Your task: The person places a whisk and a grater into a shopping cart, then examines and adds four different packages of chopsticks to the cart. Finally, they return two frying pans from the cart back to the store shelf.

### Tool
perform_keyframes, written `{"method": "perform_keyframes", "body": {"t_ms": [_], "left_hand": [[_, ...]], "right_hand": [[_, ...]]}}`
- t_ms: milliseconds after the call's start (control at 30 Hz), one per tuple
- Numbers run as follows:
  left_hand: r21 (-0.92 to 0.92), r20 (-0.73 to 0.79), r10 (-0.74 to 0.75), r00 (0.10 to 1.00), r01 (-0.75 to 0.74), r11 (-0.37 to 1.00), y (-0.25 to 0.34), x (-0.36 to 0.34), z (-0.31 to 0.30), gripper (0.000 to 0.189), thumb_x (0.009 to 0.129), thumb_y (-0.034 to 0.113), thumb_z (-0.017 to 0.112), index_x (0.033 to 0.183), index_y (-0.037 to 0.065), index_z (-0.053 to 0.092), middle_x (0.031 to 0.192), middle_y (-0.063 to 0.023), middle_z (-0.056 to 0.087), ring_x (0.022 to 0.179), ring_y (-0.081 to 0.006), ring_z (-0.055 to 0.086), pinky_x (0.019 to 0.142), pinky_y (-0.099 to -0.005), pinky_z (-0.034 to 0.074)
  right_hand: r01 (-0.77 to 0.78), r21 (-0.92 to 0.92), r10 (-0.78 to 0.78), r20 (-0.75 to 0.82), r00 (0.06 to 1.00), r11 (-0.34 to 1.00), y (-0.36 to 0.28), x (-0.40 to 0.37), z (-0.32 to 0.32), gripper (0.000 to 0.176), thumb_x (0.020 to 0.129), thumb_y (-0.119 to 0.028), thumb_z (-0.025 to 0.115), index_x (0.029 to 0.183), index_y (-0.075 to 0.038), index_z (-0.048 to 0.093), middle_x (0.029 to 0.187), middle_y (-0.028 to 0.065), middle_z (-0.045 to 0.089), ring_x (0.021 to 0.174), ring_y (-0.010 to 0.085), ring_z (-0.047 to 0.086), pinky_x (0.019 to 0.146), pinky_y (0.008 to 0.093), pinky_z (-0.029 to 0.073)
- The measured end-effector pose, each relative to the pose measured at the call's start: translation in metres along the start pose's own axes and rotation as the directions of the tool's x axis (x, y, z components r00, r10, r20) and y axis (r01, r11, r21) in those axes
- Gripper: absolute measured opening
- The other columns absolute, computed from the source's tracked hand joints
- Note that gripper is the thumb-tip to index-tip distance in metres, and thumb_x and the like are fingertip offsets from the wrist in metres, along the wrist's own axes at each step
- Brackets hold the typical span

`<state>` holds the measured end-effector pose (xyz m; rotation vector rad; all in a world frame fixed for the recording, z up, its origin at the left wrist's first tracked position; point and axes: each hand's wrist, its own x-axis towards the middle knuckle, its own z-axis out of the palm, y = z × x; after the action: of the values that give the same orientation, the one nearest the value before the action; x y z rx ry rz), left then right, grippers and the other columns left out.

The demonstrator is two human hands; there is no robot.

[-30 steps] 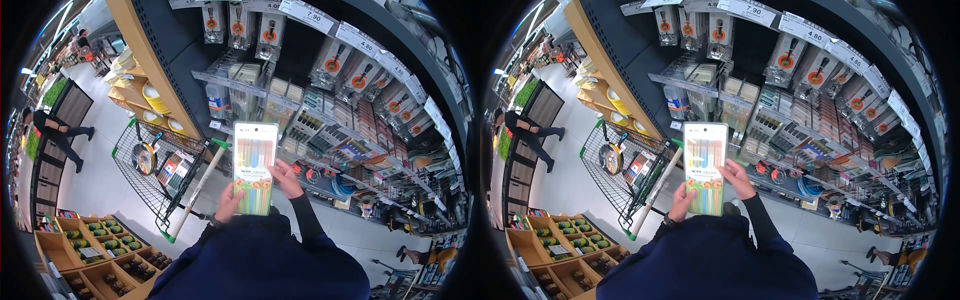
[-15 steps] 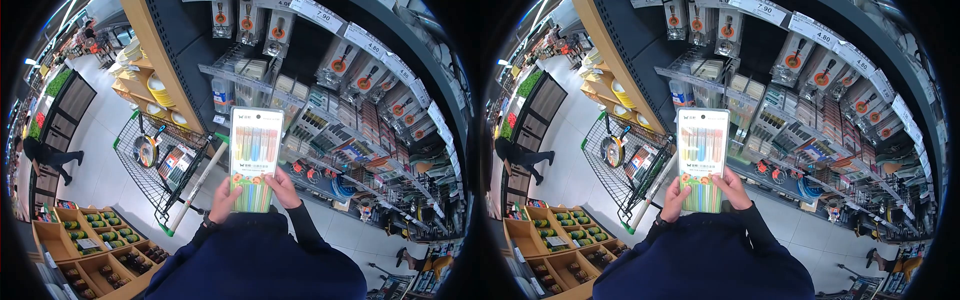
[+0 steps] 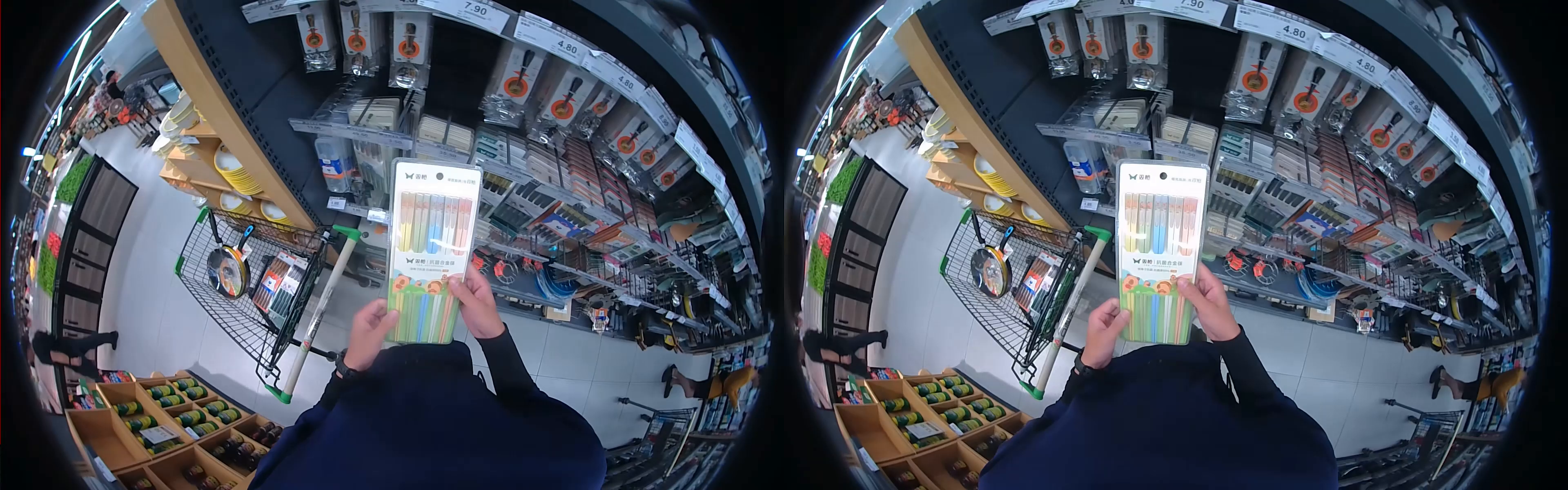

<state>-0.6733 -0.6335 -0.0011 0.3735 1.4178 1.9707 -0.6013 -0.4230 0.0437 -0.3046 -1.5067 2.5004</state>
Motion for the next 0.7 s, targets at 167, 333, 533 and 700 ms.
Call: {"method": "perform_keyframes", "body": {"t_ms": [167, 333, 533, 700], "left_hand": [[0.001, 0.010, 0.001, 1.000, -0.001, 1.000, -0.001, 0.002, 0.006, 0.017, 0.096, 0.007, 0.060, 0.109, -0.003, 0.062, 0.101, -0.0035, 0.066, 0.092, -0.0060, 0.059, 0.082, -0.0224, 0.046], [-0.016, 0.051, 0.028, 0.998, -0.027, 1.000, 0.008, 0.001, 0.012, 0.015, 0.095, 0.005, 0.061, 0.107, -0.003, 0.062, 0.096, -0.0010, 0.065, 0.086, -0.0036, 0.057, 0.076, -0.0205, 0.045], [0.011, 0.056, 0.033, 0.998, -0.033, 0.999, 0.004, 0.002, 0.005, 0.016, 0.095, 0.003, 0.059, 0.109, -0.002, 0.061, 0.103, -0.0037, 0.067, 0.094, -0.0066, 0.060, 0.082, -0.0224, 0.046], [-0.061, 0.022, 0.071, 0.997, -0.070, 0.996, 0.008, 0.001, 0.007, 0.025, 0.094, 0.000, 0.058, 0.118, -0.004, 0.056, 0.114, -0.0077, 0.065, 0.107, -0.0114, 0.060, 0.092, -0.0255, 0.046]], "right_hand": [[0.023, 0.014, -0.023, -0.040, 0.999, 1.000, -0.006, -0.007, 0.001, 0.045, 0.099, -0.014, 0.054, 0.140, 0.001, 0.042, 0.128, 0.0080, 0.059, 0.114, 0.0102, 0.056, 0.099, 0.0270, 0.043], [0.037, 0.032, -0.035, -0.069, 0.997, 0.999, -0.006, -0.007, 0.001, 0.046, 0.099, -0.014, 0.055, 0.140, 0.002, 0.042, 0.128, 0.0083, 0.060, 0.114, 0.0106, 0.056, 0.098, 0.0269, 0.043], [0.032, 0.047, -0.031, -0.032, 0.999, 0.998, -0.009, -0.001, 0.003, 0.045, 0.098, -0.013, 0.055, 0.139, 0.002, 0.043, 0.126, 0.0092, 0.060, 0.112, 0.0105, 0.057, 0.096, 0.0265, 0.045], [0.020, 0.065, -0.018, -0.035, 0.999, 0.998, -0.004, 0.001, 0.003, 0.041, 0.099, -0.012, 0.054, 0.137, 0.002, 0.045, 0.123, 0.0088, 0.062, 0.110, 0.0103, 0.059, 0.094, 0.0261, 0.046]]}}
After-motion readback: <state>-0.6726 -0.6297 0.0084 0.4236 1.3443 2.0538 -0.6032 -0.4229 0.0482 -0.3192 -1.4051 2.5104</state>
